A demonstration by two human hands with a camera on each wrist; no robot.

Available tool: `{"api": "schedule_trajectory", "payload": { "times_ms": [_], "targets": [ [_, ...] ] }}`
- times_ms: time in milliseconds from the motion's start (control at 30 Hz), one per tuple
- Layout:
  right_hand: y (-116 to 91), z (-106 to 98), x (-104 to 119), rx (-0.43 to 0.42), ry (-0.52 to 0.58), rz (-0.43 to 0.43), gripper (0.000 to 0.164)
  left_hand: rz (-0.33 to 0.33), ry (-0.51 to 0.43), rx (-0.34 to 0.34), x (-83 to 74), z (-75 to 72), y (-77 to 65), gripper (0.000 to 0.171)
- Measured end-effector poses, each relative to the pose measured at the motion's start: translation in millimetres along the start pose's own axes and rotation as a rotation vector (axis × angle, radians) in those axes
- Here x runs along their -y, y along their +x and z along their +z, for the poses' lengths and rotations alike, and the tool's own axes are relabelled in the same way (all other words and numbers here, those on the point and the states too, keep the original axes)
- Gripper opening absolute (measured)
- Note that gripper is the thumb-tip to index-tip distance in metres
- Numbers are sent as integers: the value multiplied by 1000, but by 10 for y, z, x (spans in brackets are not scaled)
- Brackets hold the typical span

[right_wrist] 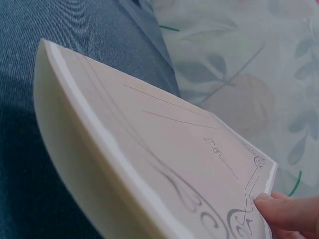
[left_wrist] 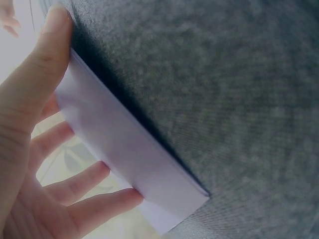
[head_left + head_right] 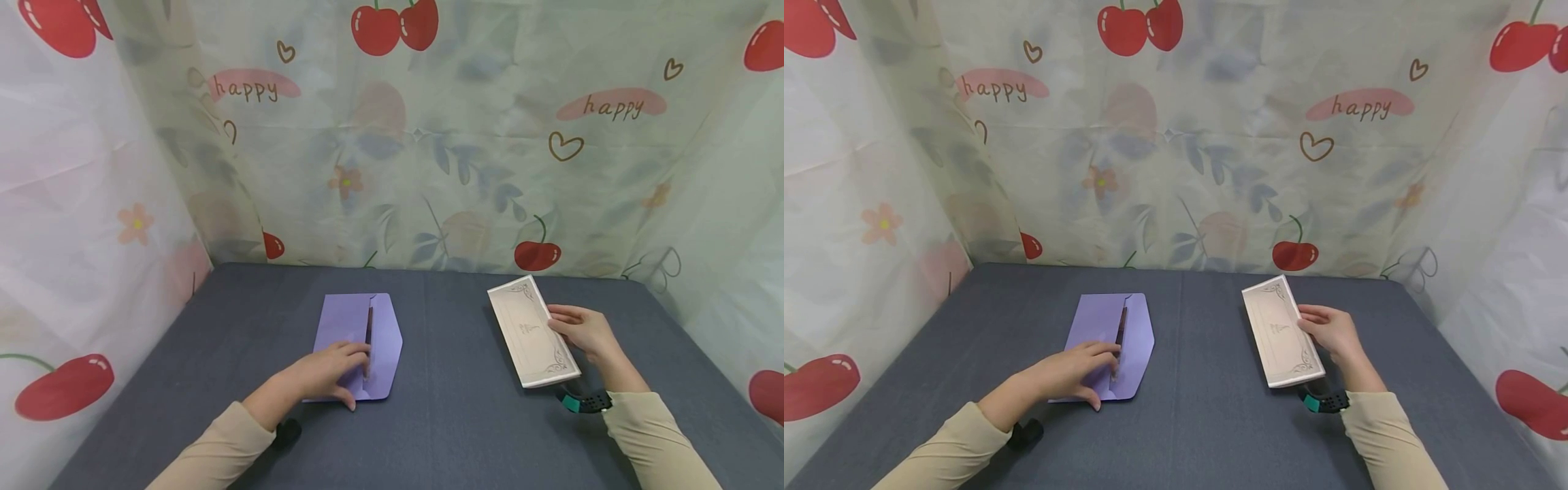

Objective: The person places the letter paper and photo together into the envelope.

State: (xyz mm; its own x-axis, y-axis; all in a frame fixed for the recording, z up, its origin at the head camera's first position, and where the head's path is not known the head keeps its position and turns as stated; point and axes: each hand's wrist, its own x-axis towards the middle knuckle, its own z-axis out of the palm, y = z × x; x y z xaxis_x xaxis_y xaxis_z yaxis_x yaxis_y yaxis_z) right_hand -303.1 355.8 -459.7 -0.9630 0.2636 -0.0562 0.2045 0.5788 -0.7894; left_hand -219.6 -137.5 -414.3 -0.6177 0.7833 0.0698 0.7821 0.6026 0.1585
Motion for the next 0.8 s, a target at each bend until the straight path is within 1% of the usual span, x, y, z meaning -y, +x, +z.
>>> {"api": "schedule_trajectory", "payload": {
  "times_ms": [133,300,500,800],
  "targets": [
    [17,18,-8,17,16,-26,53,3,5,-4,2,-1,0,50],
    [34,75,8,30,36,-31,54,-1,-3,3,8,2,-2,50],
    [2,155,80,34,26,-44,50,-6,0,8,9,10,0,51],
    [27,282,107,53,41,-73,48,-11,-1,14,6,-1,-5,52]
  ]
}}
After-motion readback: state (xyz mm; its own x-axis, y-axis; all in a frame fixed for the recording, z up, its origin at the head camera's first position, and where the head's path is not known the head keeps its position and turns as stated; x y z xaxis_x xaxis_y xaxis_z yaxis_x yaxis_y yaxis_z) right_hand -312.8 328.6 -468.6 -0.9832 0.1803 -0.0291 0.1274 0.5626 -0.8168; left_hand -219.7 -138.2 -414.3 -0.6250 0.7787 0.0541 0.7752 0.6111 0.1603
